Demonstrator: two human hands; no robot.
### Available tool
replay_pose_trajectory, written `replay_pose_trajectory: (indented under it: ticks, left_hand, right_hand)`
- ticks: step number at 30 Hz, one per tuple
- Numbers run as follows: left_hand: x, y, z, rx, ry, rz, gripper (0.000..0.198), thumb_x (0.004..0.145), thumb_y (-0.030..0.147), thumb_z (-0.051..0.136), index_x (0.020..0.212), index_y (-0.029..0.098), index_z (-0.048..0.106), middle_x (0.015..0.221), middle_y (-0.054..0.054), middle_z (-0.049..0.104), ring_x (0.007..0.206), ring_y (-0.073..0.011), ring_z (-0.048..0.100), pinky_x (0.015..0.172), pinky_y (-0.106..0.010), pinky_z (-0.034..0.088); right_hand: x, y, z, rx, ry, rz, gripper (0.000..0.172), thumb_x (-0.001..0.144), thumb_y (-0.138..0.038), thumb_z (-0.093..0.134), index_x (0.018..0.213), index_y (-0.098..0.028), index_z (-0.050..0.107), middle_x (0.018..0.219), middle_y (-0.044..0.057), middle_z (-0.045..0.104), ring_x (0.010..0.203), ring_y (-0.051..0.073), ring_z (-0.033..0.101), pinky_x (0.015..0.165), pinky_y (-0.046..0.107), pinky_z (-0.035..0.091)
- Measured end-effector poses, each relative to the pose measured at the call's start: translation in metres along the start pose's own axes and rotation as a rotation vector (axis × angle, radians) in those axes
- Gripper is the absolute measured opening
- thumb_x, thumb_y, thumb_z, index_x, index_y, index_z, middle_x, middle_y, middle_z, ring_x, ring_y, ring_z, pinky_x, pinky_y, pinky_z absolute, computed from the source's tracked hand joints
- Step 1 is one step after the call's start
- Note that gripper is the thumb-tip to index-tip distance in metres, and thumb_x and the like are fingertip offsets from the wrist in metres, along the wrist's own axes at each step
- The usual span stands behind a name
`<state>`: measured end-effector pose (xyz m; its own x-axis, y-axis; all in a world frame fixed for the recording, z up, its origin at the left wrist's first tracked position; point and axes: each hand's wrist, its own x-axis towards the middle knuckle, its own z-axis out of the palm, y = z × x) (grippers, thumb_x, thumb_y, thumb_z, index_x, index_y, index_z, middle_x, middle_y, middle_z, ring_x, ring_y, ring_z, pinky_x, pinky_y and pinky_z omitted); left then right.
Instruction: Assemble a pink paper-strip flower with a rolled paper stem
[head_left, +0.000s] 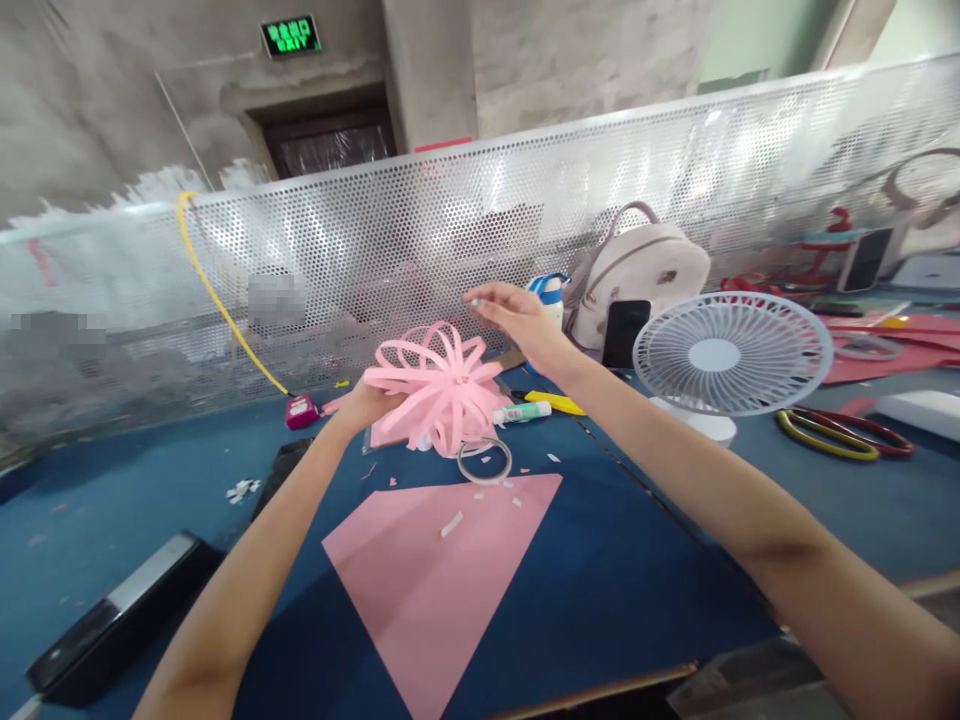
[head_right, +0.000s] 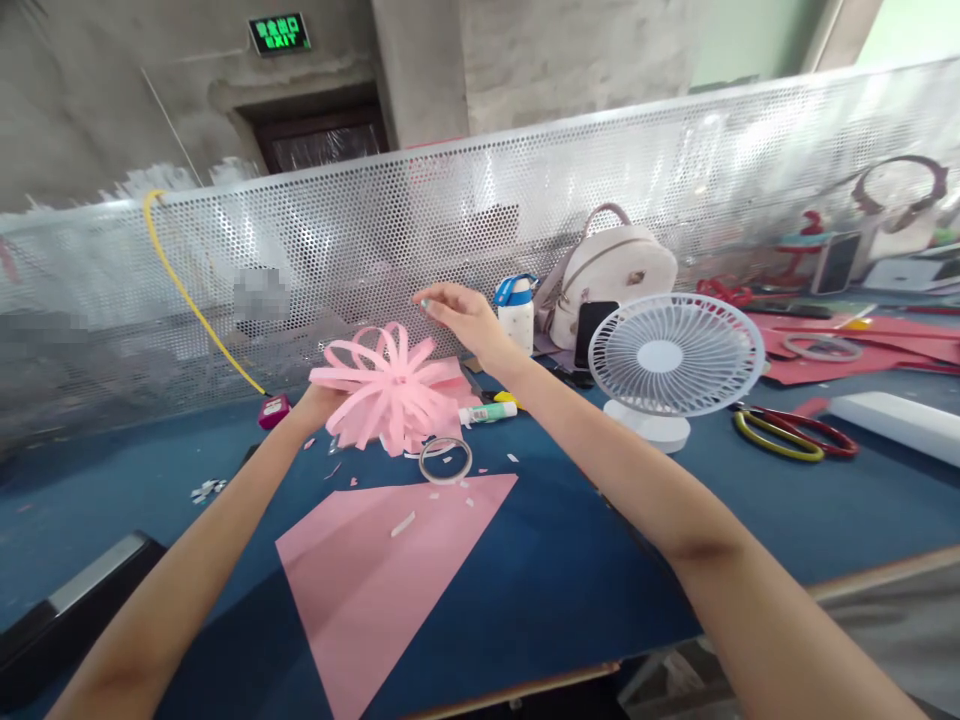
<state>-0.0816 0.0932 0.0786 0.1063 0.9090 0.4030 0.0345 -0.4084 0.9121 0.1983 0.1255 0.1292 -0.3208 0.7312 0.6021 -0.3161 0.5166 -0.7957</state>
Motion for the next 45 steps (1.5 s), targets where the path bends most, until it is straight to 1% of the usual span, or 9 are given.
replay_pose_trajectory:
  ticks: [2,3,5,7,12,21,26,37,45]
  left_hand:
    - [-0.001,-0.003,-0.001,0.079,-0.006,-0.004,0.026,0.096,0.034,0.065,0.113,0.015,0.066,0.111,-0.008,0.069,0.092,-0.0191,0.068,0.082,-0.038,0.059]
    - [-0.002,-0.004,-0.001,0.112,-0.008,0.001,0.023,0.091,0.032,0.072,0.105,0.014,0.069,0.101,-0.007,0.072,0.086,-0.0183,0.069,0.078,-0.035,0.059]
    - [-0.002,-0.004,-0.001,0.163,-0.01,0.024,0.022,0.073,0.026,0.087,0.087,0.015,0.073,0.084,-0.005,0.075,0.077,-0.0188,0.069,0.072,-0.03,0.058]
    - [-0.001,-0.002,-0.001,0.196,-0.017,0.053,0.027,0.056,0.017,0.093,0.076,0.017,0.075,0.076,-0.006,0.076,0.073,-0.0212,0.069,0.069,-0.029,0.058]
    - [-0.002,0.002,0.002,0.233,-0.045,0.108,0.029,0.051,0.017,0.093,0.075,0.017,0.076,0.08,-0.009,0.079,0.074,-0.0247,0.072,0.069,-0.033,0.06]
    - [0.001,0.005,0.002,0.276,-0.054,0.136,0.034,0.051,0.026,0.094,0.078,0.015,0.077,0.086,-0.01,0.078,0.085,-0.0258,0.072,0.08,-0.035,0.061]
    - [-0.002,0.007,0.005,0.243,-0.087,0.127,0.044,0.054,0.038,0.093,0.085,0.012,0.076,0.09,-0.011,0.079,0.082,-0.0268,0.074,0.075,-0.037,0.062]
    - [-0.003,0.01,0.007,0.257,-0.147,0.163,0.038,0.062,0.042,0.089,0.08,0.012,0.076,0.079,-0.01,0.079,0.076,-0.0256,0.073,0.067,-0.033,0.061]
    - [-0.004,0.014,0.012,0.294,-0.168,0.18,0.045,0.055,0.044,0.093,0.079,0.012,0.073,0.08,-0.012,0.078,0.077,-0.0261,0.073,0.071,-0.034,0.062]
  right_hand:
    - [-0.006,-0.025,0.005,-0.227,-0.07,-0.245,0.012,0.092,-0.026,0.067,0.1,-0.019,0.073,0.097,0.0,0.067,0.089,0.01,0.058,0.081,0.023,0.044]
    - [-0.01,-0.037,0.008,-0.301,-0.148,-0.3,0.012,0.092,-0.026,0.067,0.098,-0.018,0.074,0.096,0.0,0.067,0.089,0.011,0.059,0.08,0.024,0.044]
    - [-0.018,-0.055,0.013,-0.408,-0.305,-0.328,0.012,0.091,-0.026,0.069,0.097,-0.016,0.075,0.093,0.001,0.068,0.083,0.011,0.06,0.079,0.025,0.045]
    - [-0.024,-0.067,0.015,-0.547,-0.358,-0.371,0.013,0.087,-0.026,0.074,0.097,-0.017,0.076,0.091,0.001,0.068,0.083,0.012,0.06,0.078,0.026,0.044]
    - [-0.027,-0.068,0.012,-0.818,-0.497,-0.388,0.016,0.086,-0.026,0.075,0.1,-0.02,0.076,0.091,0.001,0.07,0.081,0.013,0.059,0.074,0.026,0.04]
    - [-0.027,-0.066,0.015,-0.971,-0.494,-0.401,0.009,0.089,-0.021,0.067,0.089,-0.02,0.076,0.09,0.002,0.073,0.085,0.015,0.063,0.075,0.027,0.041]
    - [-0.026,-0.065,0.013,-0.974,-0.507,-0.448,0.009,0.088,-0.02,0.066,0.092,-0.019,0.075,0.091,0.002,0.075,0.081,0.014,0.064,0.072,0.026,0.044]
    - [-0.024,-0.055,0.016,-1.009,-0.455,-0.472,0.009,0.09,-0.022,0.067,0.085,-0.019,0.074,0.085,0.003,0.074,0.079,0.014,0.064,0.072,0.027,0.044]
    - [-0.021,-0.048,0.017,-1.044,-0.467,-0.511,0.01,0.09,-0.017,0.063,0.087,-0.018,0.072,0.086,0.002,0.073,0.081,0.015,0.061,0.074,0.028,0.043]
